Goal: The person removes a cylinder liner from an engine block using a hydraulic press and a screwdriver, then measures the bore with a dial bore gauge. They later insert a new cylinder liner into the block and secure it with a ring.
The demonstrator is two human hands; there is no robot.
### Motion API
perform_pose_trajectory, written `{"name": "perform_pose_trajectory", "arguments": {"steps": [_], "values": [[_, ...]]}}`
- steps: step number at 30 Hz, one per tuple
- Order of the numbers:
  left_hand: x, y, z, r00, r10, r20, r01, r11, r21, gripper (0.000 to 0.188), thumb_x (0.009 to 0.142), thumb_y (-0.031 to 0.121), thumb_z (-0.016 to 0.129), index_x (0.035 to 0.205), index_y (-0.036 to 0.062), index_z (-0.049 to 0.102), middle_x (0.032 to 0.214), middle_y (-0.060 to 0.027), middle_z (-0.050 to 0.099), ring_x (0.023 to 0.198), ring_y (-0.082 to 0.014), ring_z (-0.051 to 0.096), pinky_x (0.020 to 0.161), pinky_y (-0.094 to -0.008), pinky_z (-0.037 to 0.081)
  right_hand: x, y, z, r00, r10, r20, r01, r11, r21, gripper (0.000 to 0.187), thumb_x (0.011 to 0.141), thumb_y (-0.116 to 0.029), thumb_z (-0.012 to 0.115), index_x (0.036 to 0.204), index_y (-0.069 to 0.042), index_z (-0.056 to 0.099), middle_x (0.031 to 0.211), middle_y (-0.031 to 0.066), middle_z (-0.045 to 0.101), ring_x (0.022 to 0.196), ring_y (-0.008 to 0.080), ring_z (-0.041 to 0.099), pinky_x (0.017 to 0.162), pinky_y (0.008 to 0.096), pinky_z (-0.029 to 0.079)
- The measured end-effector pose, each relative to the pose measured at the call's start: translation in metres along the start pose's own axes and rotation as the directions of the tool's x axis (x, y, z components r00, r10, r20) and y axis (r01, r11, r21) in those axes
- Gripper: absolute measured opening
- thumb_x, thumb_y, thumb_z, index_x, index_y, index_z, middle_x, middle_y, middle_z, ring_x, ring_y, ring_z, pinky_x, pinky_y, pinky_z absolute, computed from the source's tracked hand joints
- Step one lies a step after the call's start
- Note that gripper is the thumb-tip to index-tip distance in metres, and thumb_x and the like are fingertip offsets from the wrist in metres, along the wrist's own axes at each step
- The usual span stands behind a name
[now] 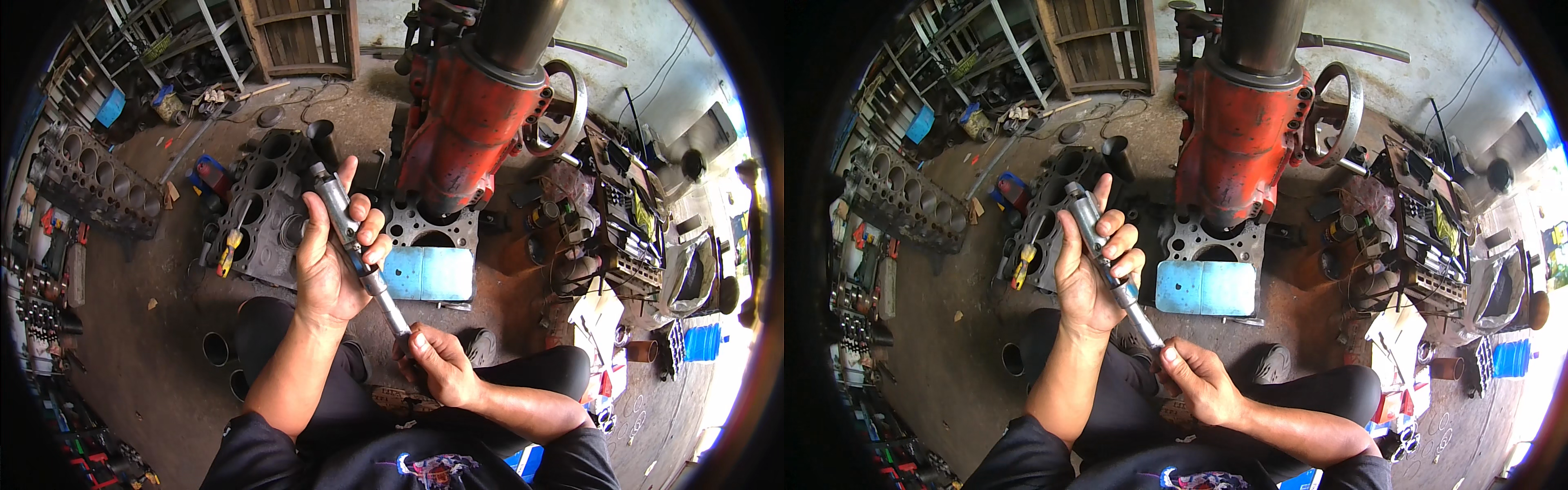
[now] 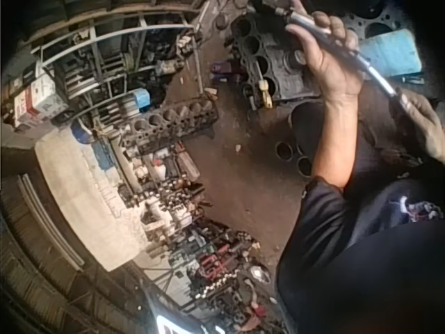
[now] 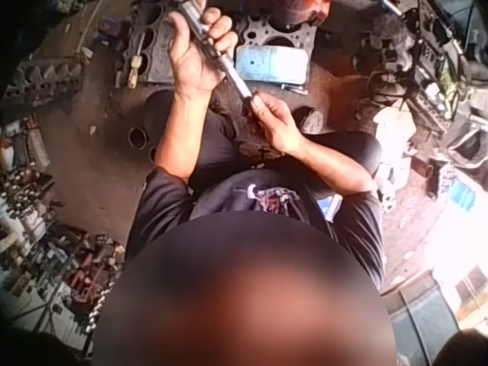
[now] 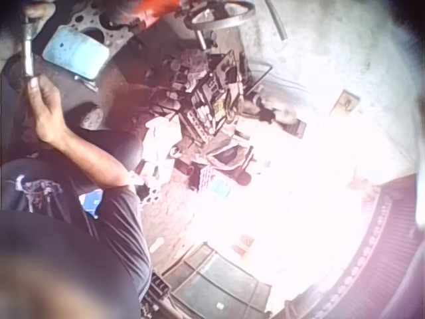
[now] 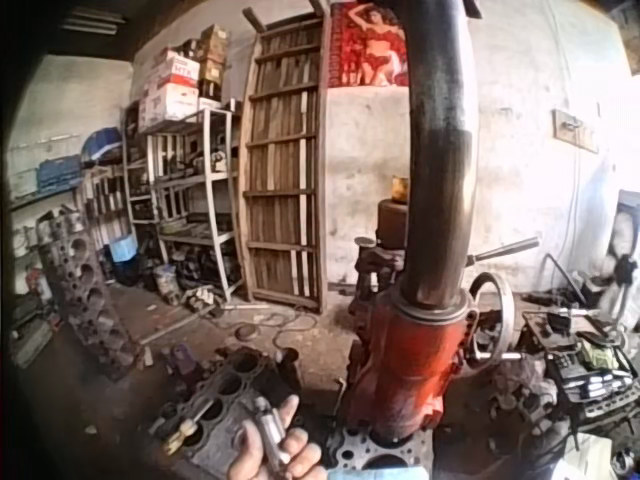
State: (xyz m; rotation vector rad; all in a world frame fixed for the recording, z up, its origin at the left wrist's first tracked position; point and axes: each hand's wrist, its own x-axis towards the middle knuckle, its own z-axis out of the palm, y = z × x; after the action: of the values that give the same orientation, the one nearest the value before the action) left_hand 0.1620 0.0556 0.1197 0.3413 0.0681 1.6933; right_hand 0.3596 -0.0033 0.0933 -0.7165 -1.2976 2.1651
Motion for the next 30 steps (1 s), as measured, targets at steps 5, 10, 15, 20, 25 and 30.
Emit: {"name": "perform_pose_trajectory", "arguments": {"steps": [5, 10, 15, 20, 25, 30], "values": [[0.0, 0.0, 0.002, 1.0, 0.004, -0.012, -0.004, 1.0, -0.003, 0.065, 0.102, 0.049, 0.047, 0.151, 0.008, 0.035, 0.092, -0.0015, 0.052, 0.074, -0.0126, 0.047, 0.06, -0.0263, 0.045, 0.0, 0.0, 0.0, 1.0, -0.003, -0.005, 0.003, 1.0, 0.014, 0.036, 0.109, -0.032, 0.042, 0.096, -0.003, 0.057, 0.078, -0.0012, 0.051, 0.068, 0.0061, 0.044, 0.061, 0.0236, 0.039], [0.0, 0.003, 0.005, 0.999, 0.027, -0.025, -0.025, 0.997, 0.067, 0.064, 0.103, 0.05, 0.046, 0.15, 0.0071, 0.039, 0.089, -0.0016, 0.052, 0.073, -0.0131, 0.046, 0.061, -0.0286, 0.043, 0.003, 0.002, -0.004, 0.999, 0.006, -0.047, -0.009, 0.998, -0.067, 0.03, 0.107, -0.031, 0.049, 0.096, -0.004, 0.057, 0.076, -0.0031, 0.049, 0.066, 0.0055, 0.045, 0.059, 0.0242, 0.039], [-0.002, 0.01, 0.005, 0.975, 0.072, -0.212, 0.006, 0.938, 0.346, 0.048, 0.1, 0.041, 0.051, 0.129, 0.0024, 0.058, 0.073, -0.0022, 0.052, 0.06, -0.0129, 0.047, 0.054, -0.0278, 0.041, 0.017, -0.01, -0.013, 0.984, -0.144, -0.101, 0.058, 0.808, -0.586, 0.028, 0.092, -0.025, 0.073, 0.089, -0.001, 0.062, 0.072, 0.0068, 0.061, 0.064, 0.0113, 0.054, 0.058, 0.0308, 0.044], [-0.003, -0.007, 0.007, 0.979, 0.04, -0.201, 0.027, 0.948, 0.318, 0.053, 0.086, 0.028, 0.053, 0.128, -0.0025, 0.055, 0.073, -0.0066, 0.052, 0.06, -0.0172, 0.049, 0.057, -0.0313, 0.044, 0.039, -0.021, -0.013, 0.904, -0.427, 0.005, 0.317, 0.664, -0.677, 0.028, 0.088, -0.022, 0.074, 0.091, 0.002, 0.061, 0.079, 0.0135, 0.057, 0.067, 0.0229, 0.056, 0.06, 0.0363, 0.045], [-0.002, -0.036, 0.019, 0.992, -0.064, -0.113, 0.108, 0.891, 0.442, 0.07, 0.084, 0.038, 0.046, 0.139, -0.0058, 0.046, 0.1, -0.0189, 0.066, 0.082, -0.0272, 0.065, 0.076, -0.0409, 0.055, 0.019, -0.021, -0.019, 0.867, -0.482, -0.127, 0.327, 0.742, -0.585, 0.026, 0.094, -0.019, 0.068, 0.085, -0.002, 0.052, 0.077, 0.0062, 0.048, 0.072, 0.015, 0.045, 0.064, 0.0332, 0.04], [-0.005, -0.049, 0.005, 0.983, -0.131, -0.13, 0.183, 0.789, 0.587, 0.038, 0.103, 0.033, 0.052, 0.116, -0.0016, 0.06, 0.117, -0.0228, 0.066, 0.1, -0.0312, 0.068, 0.088, -0.0438, 0.056, -0.041, -0.057, -0.056, 0.695, -0.405, -0.595, 0.457, 0.887, -0.071, 0.023, 0.092, -0.021, 0.067, 0.091, -0.001, 0.056, 0.079, 0.0015, 0.056, 0.072, 0.01, 0.053, 0.064, 0.0255, 0.042]]}}
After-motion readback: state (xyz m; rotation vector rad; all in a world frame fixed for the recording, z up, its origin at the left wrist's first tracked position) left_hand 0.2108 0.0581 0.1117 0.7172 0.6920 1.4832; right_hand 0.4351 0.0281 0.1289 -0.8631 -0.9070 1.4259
